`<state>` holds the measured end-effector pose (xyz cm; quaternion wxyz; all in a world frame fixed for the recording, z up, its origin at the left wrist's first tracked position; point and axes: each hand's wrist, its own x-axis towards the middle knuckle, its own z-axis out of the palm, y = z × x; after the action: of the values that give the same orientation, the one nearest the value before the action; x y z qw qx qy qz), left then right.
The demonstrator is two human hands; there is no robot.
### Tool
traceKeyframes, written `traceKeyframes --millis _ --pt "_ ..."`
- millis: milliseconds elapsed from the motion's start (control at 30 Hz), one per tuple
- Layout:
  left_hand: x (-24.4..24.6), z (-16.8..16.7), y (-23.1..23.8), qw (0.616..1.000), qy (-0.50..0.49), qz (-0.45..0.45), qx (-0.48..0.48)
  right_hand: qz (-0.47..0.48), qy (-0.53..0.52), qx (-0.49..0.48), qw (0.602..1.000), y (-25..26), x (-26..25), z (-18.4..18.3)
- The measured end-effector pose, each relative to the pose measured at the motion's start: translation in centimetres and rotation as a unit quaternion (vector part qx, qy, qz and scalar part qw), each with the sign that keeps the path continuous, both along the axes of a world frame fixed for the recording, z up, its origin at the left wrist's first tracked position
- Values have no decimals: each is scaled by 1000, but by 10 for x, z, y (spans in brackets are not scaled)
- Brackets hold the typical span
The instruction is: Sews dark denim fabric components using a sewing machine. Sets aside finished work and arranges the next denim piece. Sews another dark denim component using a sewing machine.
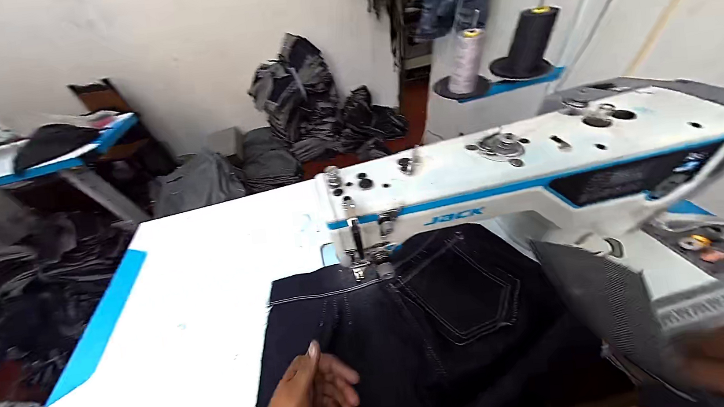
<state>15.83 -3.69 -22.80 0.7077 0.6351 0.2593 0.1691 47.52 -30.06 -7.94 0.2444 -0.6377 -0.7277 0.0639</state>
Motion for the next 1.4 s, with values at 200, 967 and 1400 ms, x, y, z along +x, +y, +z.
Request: traceKeyframes --millis 200,967,1400 --pt "7 -6 26 988 -34 83 -123 226 -126 121 958 132 -107 -120" --pt "-5 -67 68 832 234 224 450 15 33 40 999 176 -99 -217" --pt "-6 -61 83 872 270 183 364 17 8 -29 999 181 -103 -209"
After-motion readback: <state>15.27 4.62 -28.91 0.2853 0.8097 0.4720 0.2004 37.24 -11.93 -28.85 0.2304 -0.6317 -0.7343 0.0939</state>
